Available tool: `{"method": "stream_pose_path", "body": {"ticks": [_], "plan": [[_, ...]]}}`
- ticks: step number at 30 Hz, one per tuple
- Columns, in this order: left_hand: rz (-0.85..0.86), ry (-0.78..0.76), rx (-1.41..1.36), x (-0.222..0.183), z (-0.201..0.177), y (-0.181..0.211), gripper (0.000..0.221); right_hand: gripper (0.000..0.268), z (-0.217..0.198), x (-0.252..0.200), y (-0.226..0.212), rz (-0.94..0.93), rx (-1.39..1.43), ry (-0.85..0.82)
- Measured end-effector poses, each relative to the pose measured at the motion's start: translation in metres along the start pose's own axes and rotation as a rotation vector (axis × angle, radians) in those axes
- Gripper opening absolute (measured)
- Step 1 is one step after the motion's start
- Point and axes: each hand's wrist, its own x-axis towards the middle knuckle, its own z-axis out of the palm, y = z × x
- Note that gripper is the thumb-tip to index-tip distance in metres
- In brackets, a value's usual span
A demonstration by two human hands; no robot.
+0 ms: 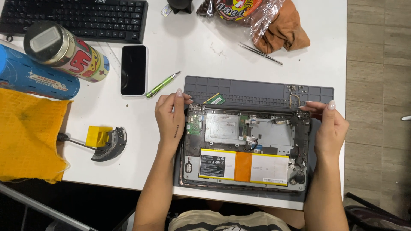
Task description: Cleaning the internal battery area of a laptop with a cloth and pressing down on internal components to ensure connections.
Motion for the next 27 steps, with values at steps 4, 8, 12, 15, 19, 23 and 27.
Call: {"method": "stream_pose_path", "body": {"ticks": [4,8,12,15,19,23,27], "plan": [[-0.038,-0.009,0.002,-0.001,-0.001,0.001,0.048,0.063,-0.001,0.001,0.009,-0.015,0.012,-0.008],[0.010,-0.011,-0.005,0.001,-0.002,0.001,0.052,0.064,-0.001,0.002,0.011,-0.023,0.030,-0.013],[0.022,-0.015,-0.019,0.002,-0.003,0.001,0.054,0.064,0.000,0.000,0.005,0.003,0.006,-0.018],[0.026,-0.023,-0.027,0.001,-0.002,-0.002,0.057,0.063,0.000,0.000,0.007,0.018,-0.001,-0.031],[0.072,-0.031,0.047,0.000,0.003,-0.008,0.061,0.064,0.002,-0.001,0.007,-0.015,-0.049,-0.057],[0.153,-0.052,0.111,-0.002,0.007,-0.014,0.059,0.059,0.003,-0.001,0.010,-0.023,-0.016,-0.072],[0.207,-0.048,0.201,-0.001,0.008,-0.018,0.055,0.057,0.003,0.003,0.020,-0.048,-0.008,-0.072]]}}
